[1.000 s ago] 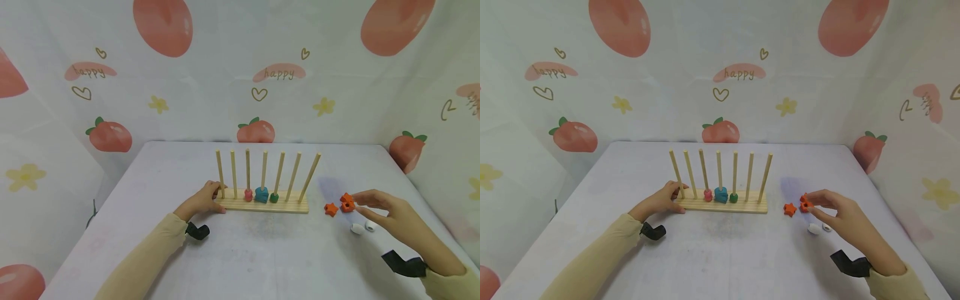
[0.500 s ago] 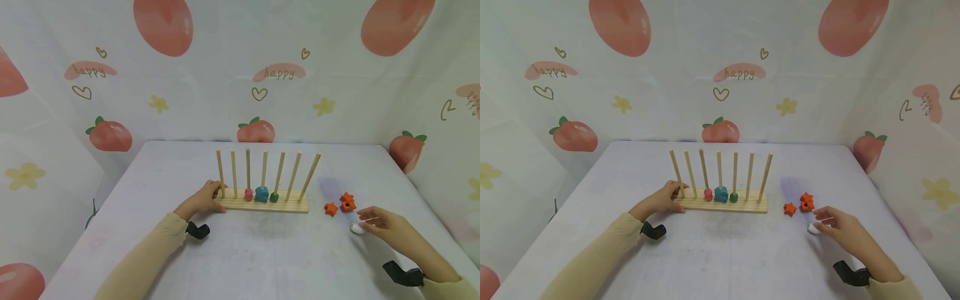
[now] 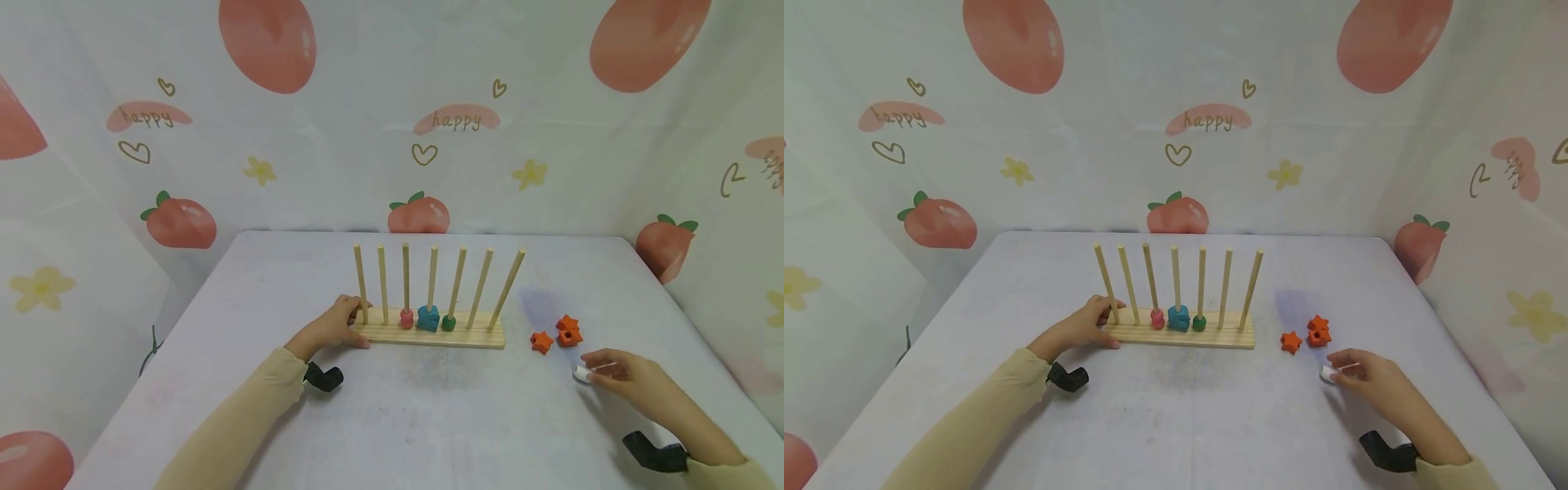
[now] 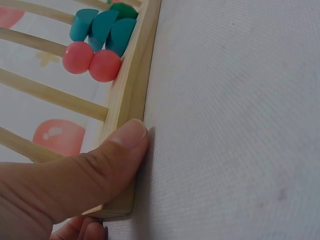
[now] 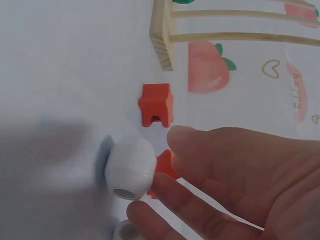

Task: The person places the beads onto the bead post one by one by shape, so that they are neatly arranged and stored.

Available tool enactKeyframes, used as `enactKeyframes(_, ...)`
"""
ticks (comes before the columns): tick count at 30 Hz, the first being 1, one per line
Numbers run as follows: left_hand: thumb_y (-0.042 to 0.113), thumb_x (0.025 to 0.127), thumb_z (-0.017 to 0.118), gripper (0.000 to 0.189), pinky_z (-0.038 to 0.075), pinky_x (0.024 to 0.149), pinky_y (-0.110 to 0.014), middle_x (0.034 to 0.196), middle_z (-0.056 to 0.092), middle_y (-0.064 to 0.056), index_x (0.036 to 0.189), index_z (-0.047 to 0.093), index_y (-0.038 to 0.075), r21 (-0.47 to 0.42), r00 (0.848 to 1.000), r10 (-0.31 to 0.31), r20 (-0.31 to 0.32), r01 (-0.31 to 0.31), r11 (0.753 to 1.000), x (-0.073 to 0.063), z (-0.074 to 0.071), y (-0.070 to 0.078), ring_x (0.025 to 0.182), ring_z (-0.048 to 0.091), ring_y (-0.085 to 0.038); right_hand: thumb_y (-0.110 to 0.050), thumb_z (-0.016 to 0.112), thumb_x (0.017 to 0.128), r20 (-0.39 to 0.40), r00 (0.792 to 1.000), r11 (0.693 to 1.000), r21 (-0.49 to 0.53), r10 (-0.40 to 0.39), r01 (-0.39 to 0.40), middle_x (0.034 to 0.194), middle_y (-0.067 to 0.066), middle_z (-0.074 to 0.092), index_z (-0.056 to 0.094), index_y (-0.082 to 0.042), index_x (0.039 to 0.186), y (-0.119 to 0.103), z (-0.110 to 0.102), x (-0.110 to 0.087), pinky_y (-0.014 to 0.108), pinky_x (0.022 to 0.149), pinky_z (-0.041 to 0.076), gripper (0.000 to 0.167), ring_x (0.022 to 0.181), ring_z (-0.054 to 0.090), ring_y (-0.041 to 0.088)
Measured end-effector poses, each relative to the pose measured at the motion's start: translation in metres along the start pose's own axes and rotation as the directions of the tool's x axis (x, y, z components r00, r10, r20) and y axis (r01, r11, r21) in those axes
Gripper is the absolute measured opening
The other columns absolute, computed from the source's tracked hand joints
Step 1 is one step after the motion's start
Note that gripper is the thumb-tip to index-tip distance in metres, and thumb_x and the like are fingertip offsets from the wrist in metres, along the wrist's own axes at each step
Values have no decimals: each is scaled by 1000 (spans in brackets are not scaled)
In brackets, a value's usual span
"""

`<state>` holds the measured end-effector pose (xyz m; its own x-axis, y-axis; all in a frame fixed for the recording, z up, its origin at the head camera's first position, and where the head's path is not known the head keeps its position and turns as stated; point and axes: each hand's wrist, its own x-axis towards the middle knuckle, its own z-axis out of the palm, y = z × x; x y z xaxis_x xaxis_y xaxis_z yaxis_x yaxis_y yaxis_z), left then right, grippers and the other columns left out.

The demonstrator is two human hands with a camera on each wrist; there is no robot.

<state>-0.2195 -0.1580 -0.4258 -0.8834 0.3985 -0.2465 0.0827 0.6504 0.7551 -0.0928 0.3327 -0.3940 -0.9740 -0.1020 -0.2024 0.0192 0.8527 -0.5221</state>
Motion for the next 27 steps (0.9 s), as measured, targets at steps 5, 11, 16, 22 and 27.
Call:
enactKeyframes(5, 10, 69, 87, 73, 38, 106, -49, 125, 38, -18, 131, 49, 4, -2, 1000, 15, 1, -15, 1000, 0, -1, 0, 122, 46, -35, -27, 72, 86, 16, 1000, 1000, -4, 7, -7, 106, 16, 70, 66, -3, 114, 2, 4, 2, 33, 69, 53, 37, 93, 67, 29)
enactKeyframes(11, 10, 69, 88, 74, 39, 106, -48, 124, 39, -18, 132, 49, 4, 5, 1000, 14, 0, -14, 1000, 1, 0, -1, 121, 47, -34, -23, 75, 83, 40, 999, 1000, -10, 26, -26, 106, 15, 69, 67, -3, 113, 2, 10, 6, 39, 73, 55, 37, 91, 65, 25)
enactKeyframes(16, 10, 69, 87, 74, 38, 106, -48, 123, 39, -18, 132, 48, 3, -6, 1000, 15, -2, -15, 1000, 0, 0, 0, 122, 46, -35, -19, 75, 83, 55, 998, 999, -17, 32, -31, 108, 17, 67, 67, -2, 113, 1, 14, 8, 44, 76, 55, 36, 92, 64, 27)
enactKeyframes(22, 9, 70, 87, 73, 38, 106, -48, 123, 38, -18, 132, 48, 3, -4, 1000, 17, -3, -17, 1000, 0, 0, 0, 121, 46, -34, -15, 75, 82, 51, 999, 999, -34, 18, -16, 105, 16, 68, 67, -1, 112, -3, 16, 10, 46, 76, 55, 34, 91, 65, 28)
enactKeyframes(27, 8, 70, 86, 72, 37, 107, -49, 124, 38, -18, 131, 49, 3, -29, 1000, 13, -4, -14, 999, 0, 0, 0, 121, 46, -34, -14, 75, 82, 57, 998, 998, -58, 20, -16, 100, 12, 68, 67, 0, 110, -6, 16, 13, 43, 74, 55, 33, 87, 63, 25)
